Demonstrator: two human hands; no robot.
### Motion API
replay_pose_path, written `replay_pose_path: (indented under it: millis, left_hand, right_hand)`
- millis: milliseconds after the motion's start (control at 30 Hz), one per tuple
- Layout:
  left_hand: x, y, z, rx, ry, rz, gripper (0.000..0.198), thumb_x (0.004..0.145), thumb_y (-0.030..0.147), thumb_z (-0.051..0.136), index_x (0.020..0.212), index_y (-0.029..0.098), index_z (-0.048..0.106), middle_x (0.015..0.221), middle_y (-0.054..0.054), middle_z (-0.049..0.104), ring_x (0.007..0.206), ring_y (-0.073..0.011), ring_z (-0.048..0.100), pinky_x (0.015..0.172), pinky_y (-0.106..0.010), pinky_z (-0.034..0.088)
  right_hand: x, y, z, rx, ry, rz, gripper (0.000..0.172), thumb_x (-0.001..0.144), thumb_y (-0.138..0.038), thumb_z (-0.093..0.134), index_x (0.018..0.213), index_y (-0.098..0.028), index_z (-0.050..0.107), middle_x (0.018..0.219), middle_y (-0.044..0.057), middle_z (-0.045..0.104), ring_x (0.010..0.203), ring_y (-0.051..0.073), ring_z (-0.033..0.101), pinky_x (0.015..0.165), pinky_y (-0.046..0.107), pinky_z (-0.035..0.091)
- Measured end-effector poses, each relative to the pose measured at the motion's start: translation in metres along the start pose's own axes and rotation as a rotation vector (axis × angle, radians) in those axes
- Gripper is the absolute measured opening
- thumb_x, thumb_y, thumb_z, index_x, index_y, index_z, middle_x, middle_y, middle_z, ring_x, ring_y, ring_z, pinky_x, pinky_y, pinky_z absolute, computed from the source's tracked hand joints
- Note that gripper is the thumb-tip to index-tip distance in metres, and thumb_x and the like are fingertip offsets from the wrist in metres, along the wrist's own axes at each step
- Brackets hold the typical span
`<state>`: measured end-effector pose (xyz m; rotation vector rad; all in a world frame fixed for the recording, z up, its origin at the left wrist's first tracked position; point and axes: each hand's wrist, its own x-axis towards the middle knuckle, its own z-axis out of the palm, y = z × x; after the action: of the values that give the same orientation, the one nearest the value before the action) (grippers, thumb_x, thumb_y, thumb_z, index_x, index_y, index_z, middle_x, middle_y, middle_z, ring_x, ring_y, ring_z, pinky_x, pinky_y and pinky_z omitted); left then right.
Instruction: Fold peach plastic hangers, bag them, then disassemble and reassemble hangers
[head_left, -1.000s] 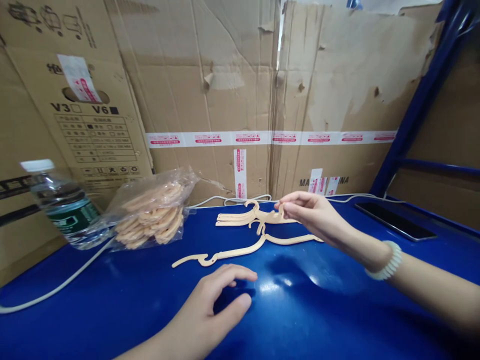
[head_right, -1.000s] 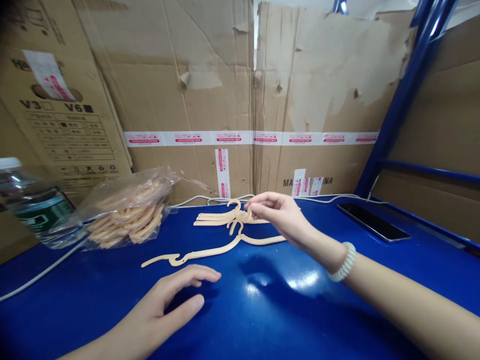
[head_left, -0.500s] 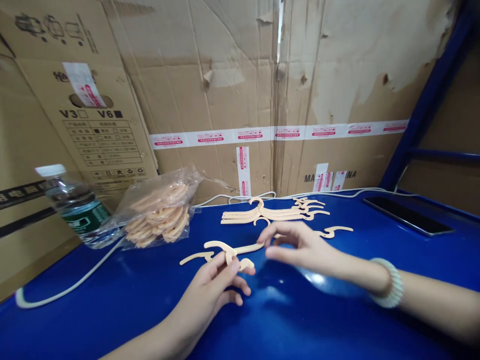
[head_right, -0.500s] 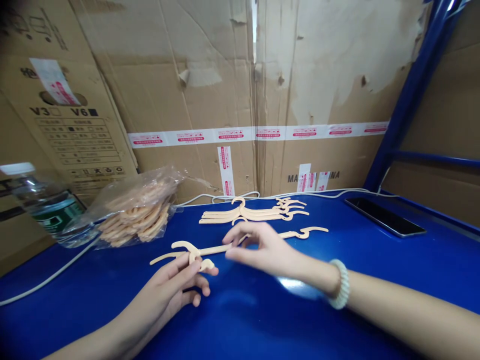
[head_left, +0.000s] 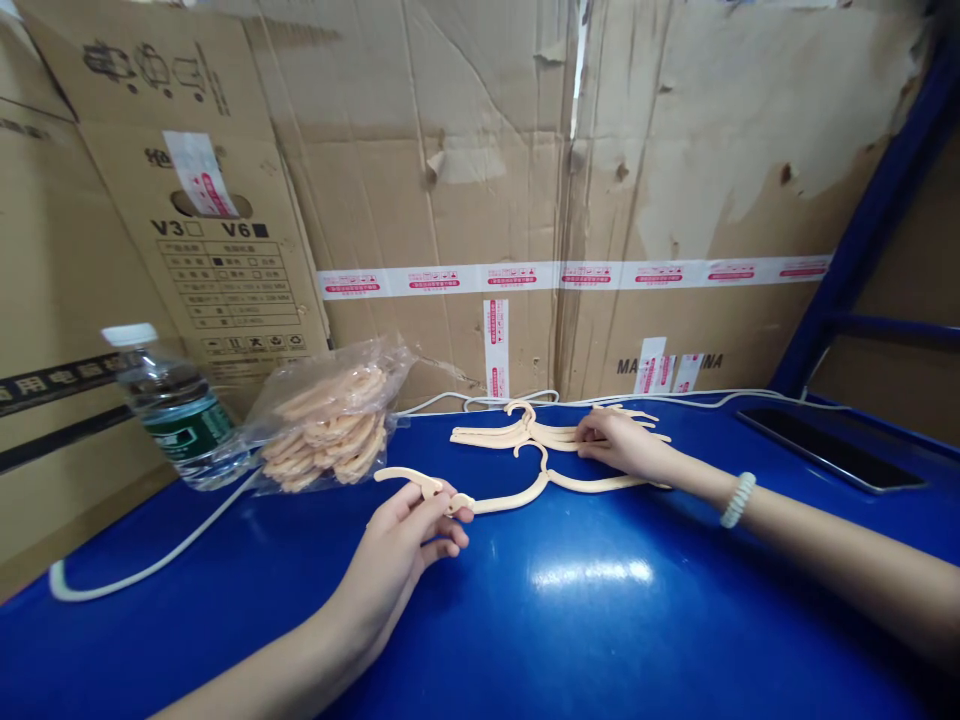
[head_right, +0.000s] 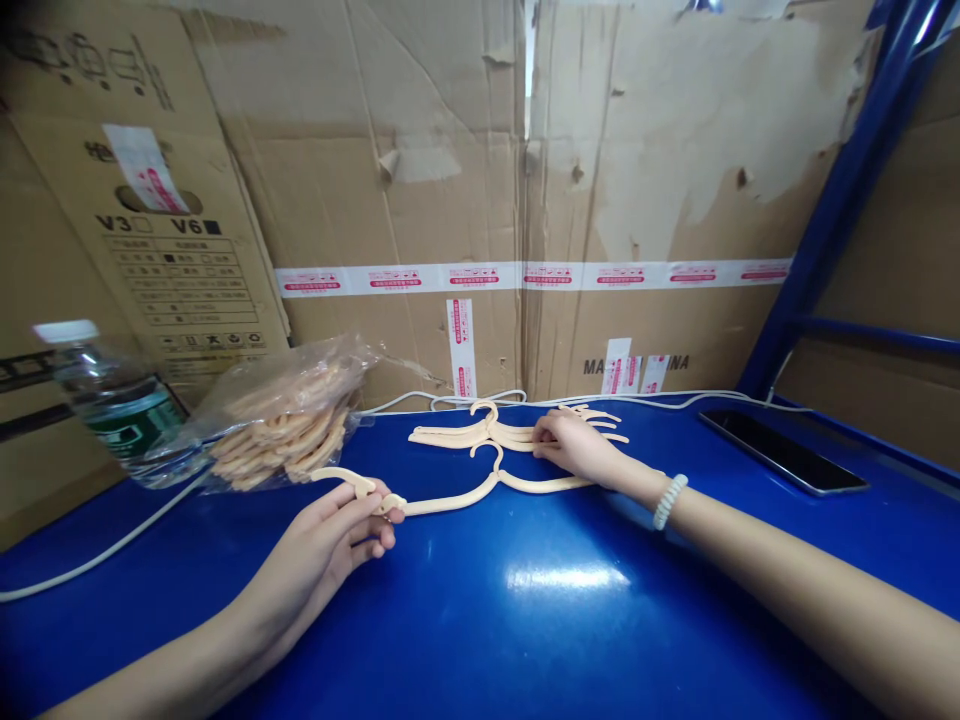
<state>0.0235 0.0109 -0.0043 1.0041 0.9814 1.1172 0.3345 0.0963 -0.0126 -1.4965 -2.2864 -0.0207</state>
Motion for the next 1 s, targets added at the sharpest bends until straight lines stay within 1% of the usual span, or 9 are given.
replay_pose_path:
  millis: [133,267,333,433,533,633,733,867,1000]
  left_hand:
    - [0.001,0.007,-0.001,-0.001,0.015,0.042,0.041,0.06,0.042,0.086,0.077,0.014,0.062,0.073,-0.003,0.065,0.064,-0.012,0.057,0.057,-0.021,0.044]
    - [0.001,0.01,-0.004,-0.061,0.042,0.051,0.042,0.055,0.037,0.091,0.078,0.014,0.064,0.075,-0.001,0.064,0.064,-0.009,0.054,0.059,-0.019,0.045]
    - [0.002,0.011,-0.005,-0.103,0.065,0.054,0.043,0.052,0.034,0.093,0.078,0.014,0.065,0.073,0.0,0.063,0.062,-0.0082,0.053,0.059,-0.019,0.046]
    - [0.001,0.013,-0.006,-0.126,0.105,0.124,0.04,0.054,0.032,0.093,0.079,0.013,0.068,0.073,0.0,0.061,0.061,-0.008,0.052,0.058,-0.019,0.045]
    - [0.003,0.016,-0.007,-0.135,0.117,0.174,0.039,0.055,0.033,0.092,0.078,0.013,0.069,0.073,0.0,0.06,0.062,-0.008,0.05,0.056,-0.018,0.044]
    - [0.007,0.016,-0.009,-0.154,0.076,0.18,0.034,0.061,0.035,0.089,0.075,0.015,0.066,0.072,0.0,0.059,0.065,-0.0099,0.051,0.057,-0.018,0.044]
    - [0.009,0.014,-0.01,-0.229,0.03,0.162,0.027,0.069,0.033,0.085,0.074,0.017,0.063,0.082,-0.001,0.06,0.076,-0.0139,0.054,0.064,-0.023,0.048]
    - [0.003,0.015,-0.007,-0.328,-0.097,0.059,0.019,0.074,0.024,0.081,0.076,0.017,0.064,0.102,-0.005,0.06,0.095,-0.0184,0.055,0.082,-0.032,0.051]
    - [-0.003,0.016,-0.005,-0.35,-0.219,-0.028,0.016,0.077,0.021,0.078,0.074,0.016,0.062,0.105,-0.006,0.061,0.095,-0.0203,0.058,0.082,-0.032,0.05]
  right_hand:
    - [0.004,-0.004,-0.006,0.038,-0.053,0.005,0.003,0.076,-0.018,0.063,0.074,-0.017,0.065,0.076,0.006,0.067,0.074,0.021,0.061,0.068,0.03,0.043]
    - [0.002,-0.012,-0.021,0.1,-0.077,0.013,0.009,0.08,-0.026,0.058,0.078,-0.018,0.061,0.077,0.004,0.068,0.069,0.019,0.062,0.062,0.028,0.045]
    - [-0.002,-0.015,-0.028,0.158,-0.049,0.007,0.013,0.082,-0.03,0.056,0.079,-0.019,0.059,0.076,0.004,0.067,0.069,0.018,0.062,0.062,0.028,0.046]
    - [-0.013,-0.02,-0.039,0.244,0.053,-0.031,0.014,0.083,-0.033,0.056,0.078,-0.02,0.055,0.073,0.003,0.064,0.067,0.018,0.061,0.062,0.028,0.048]
    - [-0.028,-0.026,-0.045,0.301,0.154,-0.089,0.016,0.083,-0.035,0.06,0.086,-0.02,0.059,0.078,0.004,0.065,0.071,0.018,0.062,0.063,0.03,0.051]
    - [-0.044,-0.032,-0.045,0.352,0.223,-0.154,0.017,0.087,-0.036,0.06,0.094,-0.021,0.064,0.087,0.006,0.067,0.078,0.019,0.064,0.064,0.029,0.053]
    - [-0.056,-0.036,-0.04,0.364,0.26,-0.203,0.012,0.09,-0.031,0.058,0.092,-0.022,0.065,0.087,0.006,0.067,0.079,0.018,0.063,0.065,0.027,0.052]
    - [-0.063,-0.038,-0.037,0.36,0.297,-0.252,0.008,0.09,-0.026,0.059,0.092,-0.022,0.065,0.085,0.005,0.066,0.078,0.018,0.062,0.066,0.027,0.05]
    - [-0.064,-0.039,-0.039,0.344,0.331,-0.272,0.007,0.089,-0.022,0.059,0.093,-0.023,0.065,0.086,0.005,0.066,0.078,0.018,0.061,0.066,0.027,0.049]
